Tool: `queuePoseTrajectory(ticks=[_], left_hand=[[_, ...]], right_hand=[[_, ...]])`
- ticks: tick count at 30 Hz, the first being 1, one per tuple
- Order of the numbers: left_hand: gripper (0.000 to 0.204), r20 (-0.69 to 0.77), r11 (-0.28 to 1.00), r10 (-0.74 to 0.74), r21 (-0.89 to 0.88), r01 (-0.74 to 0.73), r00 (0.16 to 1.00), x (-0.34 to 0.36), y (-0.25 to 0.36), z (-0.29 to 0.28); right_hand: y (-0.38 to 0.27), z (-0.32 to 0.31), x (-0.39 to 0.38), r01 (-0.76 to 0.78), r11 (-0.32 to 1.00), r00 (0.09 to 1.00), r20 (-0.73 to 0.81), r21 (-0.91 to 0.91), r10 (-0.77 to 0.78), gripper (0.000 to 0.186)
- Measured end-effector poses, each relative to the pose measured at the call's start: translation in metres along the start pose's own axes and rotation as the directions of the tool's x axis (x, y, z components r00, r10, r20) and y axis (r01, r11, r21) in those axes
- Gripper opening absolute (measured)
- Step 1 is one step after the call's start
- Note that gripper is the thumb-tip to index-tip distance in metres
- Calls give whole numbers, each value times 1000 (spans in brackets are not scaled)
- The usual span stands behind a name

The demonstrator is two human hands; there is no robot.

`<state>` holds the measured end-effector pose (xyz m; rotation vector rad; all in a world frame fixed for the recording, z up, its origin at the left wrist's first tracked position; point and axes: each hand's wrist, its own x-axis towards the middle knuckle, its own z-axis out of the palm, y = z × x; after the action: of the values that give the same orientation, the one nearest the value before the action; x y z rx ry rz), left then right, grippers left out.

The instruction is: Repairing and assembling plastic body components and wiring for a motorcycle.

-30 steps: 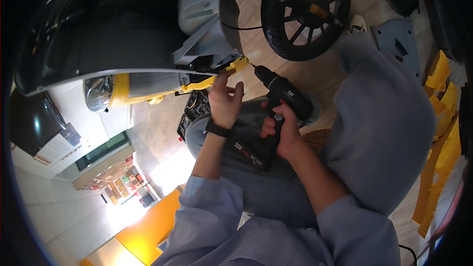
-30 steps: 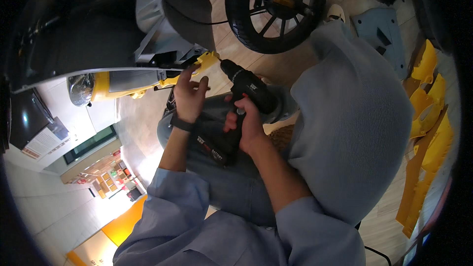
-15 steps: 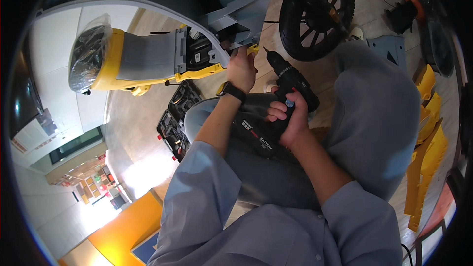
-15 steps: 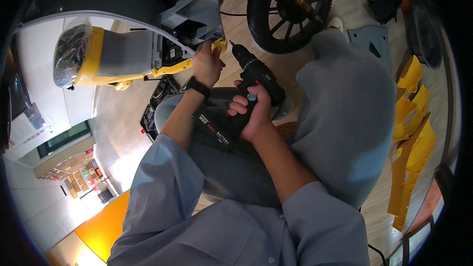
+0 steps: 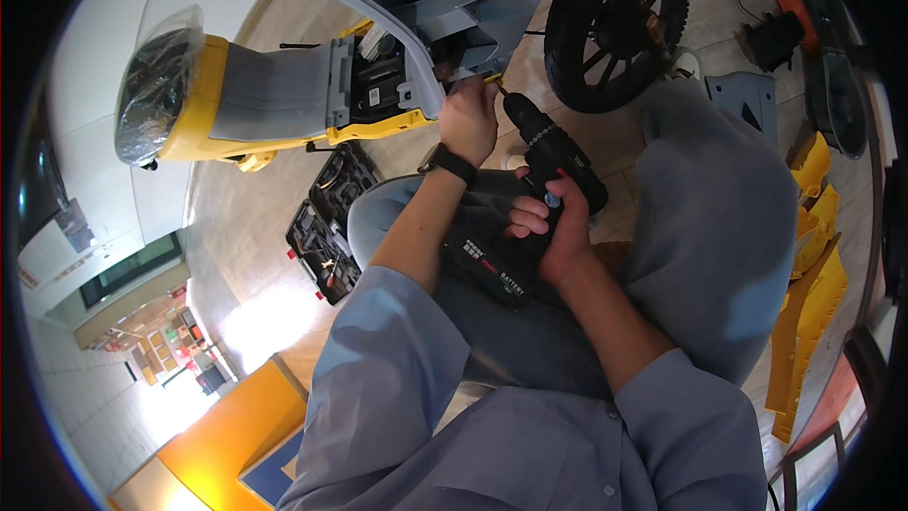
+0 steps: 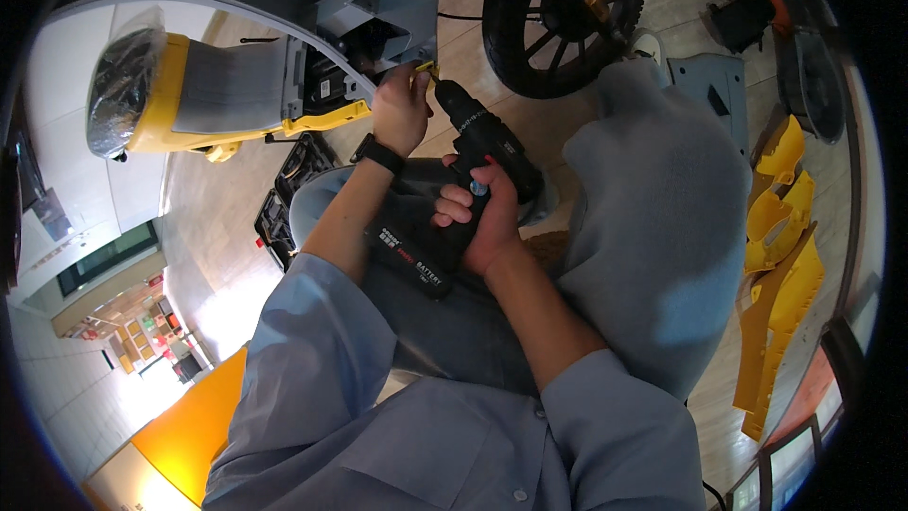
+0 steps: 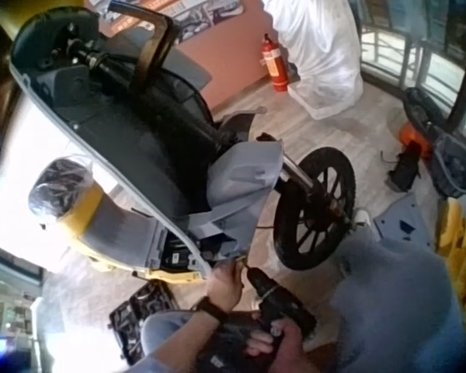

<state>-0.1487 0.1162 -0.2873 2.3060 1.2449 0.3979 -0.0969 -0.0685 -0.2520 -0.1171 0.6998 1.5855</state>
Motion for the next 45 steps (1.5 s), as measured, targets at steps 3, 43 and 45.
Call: queuePoseTrajectory(ticks=[3, 43, 45], left_hand=[[18, 4, 1000, -3, -27, 3, 1000, -1, 2, -2], [79, 566, 905, -43, -326, 271, 823, -7, 1, -44], [79, 358, 939, 153, -344, -22, 921, -16, 3, -42]], right_hand=[[1, 0, 1, -8, 1000, 1000, 4, 17, 8, 30], [22, 6, 12, 163, 955, 971, -133, -248, -200, 36], [23, 6, 13, 154, 949, 975, -115, -274, -191, 38]])
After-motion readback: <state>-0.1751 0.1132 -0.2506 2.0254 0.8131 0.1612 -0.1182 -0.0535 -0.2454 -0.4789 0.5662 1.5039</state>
